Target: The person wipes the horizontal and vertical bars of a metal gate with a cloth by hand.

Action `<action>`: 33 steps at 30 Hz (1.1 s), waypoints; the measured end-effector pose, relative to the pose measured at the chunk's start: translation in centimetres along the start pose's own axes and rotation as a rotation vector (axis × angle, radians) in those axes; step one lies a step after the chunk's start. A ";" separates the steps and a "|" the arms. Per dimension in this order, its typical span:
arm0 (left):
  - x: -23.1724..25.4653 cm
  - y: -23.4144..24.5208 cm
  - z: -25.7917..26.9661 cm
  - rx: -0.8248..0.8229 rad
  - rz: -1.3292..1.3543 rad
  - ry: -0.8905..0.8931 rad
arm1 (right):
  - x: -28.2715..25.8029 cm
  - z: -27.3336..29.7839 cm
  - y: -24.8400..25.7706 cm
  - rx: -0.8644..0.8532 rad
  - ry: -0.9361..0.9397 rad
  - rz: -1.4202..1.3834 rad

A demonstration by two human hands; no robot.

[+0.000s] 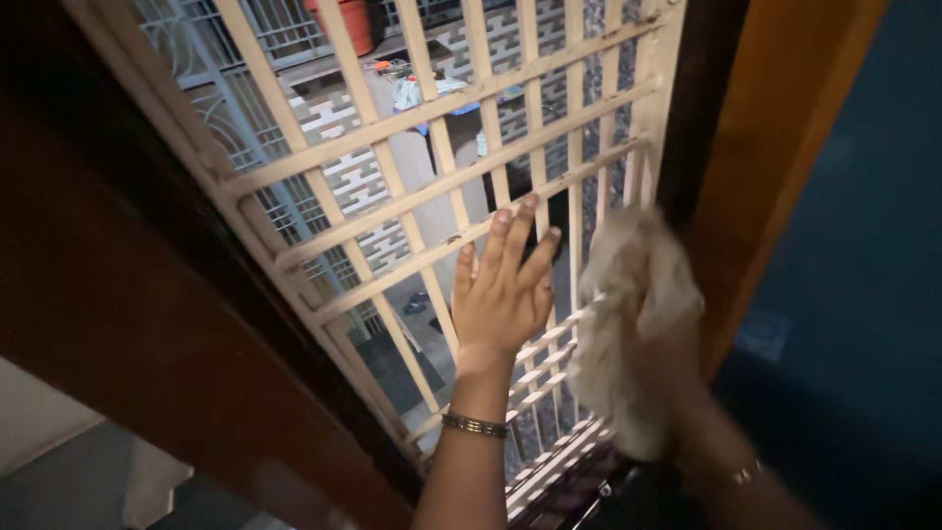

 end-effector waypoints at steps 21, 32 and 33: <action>0.4 -0.7 -0.2 0.077 -0.169 0.018 | 5.9 -1.0 -0.1 0.023 0.192 0.192; 0.7 -0.6 0.1 0.006 -0.196 -0.013 | 3.2 -8.7 -6.3 0.082 0.632 0.711; 0.7 -0.7 0.2 -0.014 -0.192 -0.008 | 4.4 -7.8 -5.8 -0.001 0.662 0.493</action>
Point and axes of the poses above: each hand's wrist, its own z-axis away from the middle knuckle, its own y-axis out of the back of the hand, x = y × z, the point moved 4 cm from there along -z, towards the middle knuckle, and after that the axes turned 6 degrees about -y, right-handed, at the moved point
